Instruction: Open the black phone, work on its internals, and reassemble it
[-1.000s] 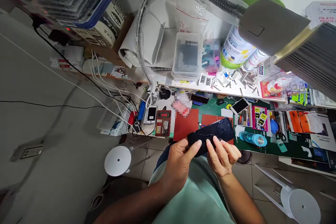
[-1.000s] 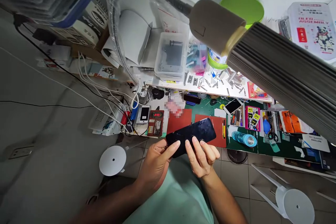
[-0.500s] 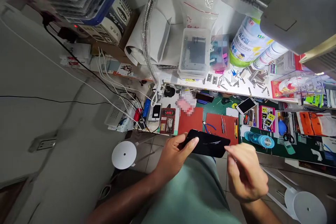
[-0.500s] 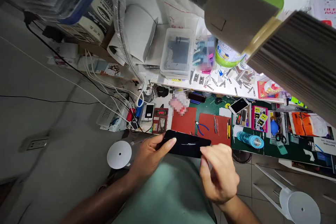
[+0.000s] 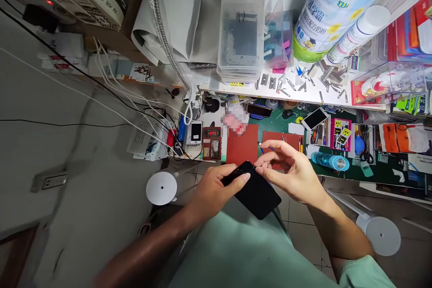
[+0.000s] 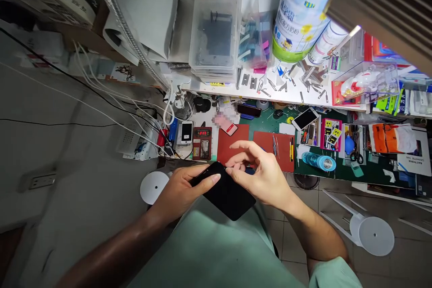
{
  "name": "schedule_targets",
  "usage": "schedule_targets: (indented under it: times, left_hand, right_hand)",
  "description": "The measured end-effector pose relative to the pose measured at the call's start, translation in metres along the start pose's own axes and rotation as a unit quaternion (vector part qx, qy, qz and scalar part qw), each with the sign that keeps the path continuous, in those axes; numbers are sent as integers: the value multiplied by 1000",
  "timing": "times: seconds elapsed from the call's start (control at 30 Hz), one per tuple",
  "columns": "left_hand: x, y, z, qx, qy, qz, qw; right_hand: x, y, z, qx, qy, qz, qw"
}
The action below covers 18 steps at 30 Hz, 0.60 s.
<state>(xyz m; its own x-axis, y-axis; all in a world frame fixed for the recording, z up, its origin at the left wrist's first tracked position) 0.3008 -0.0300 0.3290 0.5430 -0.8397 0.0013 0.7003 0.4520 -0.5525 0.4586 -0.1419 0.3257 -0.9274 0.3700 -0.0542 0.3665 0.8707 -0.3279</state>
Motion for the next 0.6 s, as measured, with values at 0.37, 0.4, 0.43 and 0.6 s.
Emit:
schedule_targets:
  times: [0.37, 0.4, 0.43, 0.6]
  left_hand:
    - [5, 2, -2, -19, 51, -20, 998]
    - [5, 2, -2, -21, 53, -21, 998]
    - [5, 2, -2, -23, 54, -23, 998]
    - [4, 1, -2, -30, 62, -26, 997]
  right_hand:
    - [0, 1, 4, 21, 14, -4, 1000]
    - [0, 1, 5, 22, 16, -4, 1000]
    - [0, 1, 5, 24, 18, -4, 1000]
    - [1, 2, 6, 28, 16, -6, 999]
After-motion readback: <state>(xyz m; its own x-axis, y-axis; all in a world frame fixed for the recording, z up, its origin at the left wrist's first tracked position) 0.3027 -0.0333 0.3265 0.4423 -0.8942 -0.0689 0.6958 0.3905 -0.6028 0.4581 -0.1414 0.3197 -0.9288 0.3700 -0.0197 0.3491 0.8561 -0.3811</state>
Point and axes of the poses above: each hand's wrist, its own y-axis towards the middle knuckle, its own x-axis out of the palm, z = x × y, the point moved 6 cm from there along y, towards the middle knuckle, and after that the axes turned 13 degrees about -y, right-handed, at the moved point
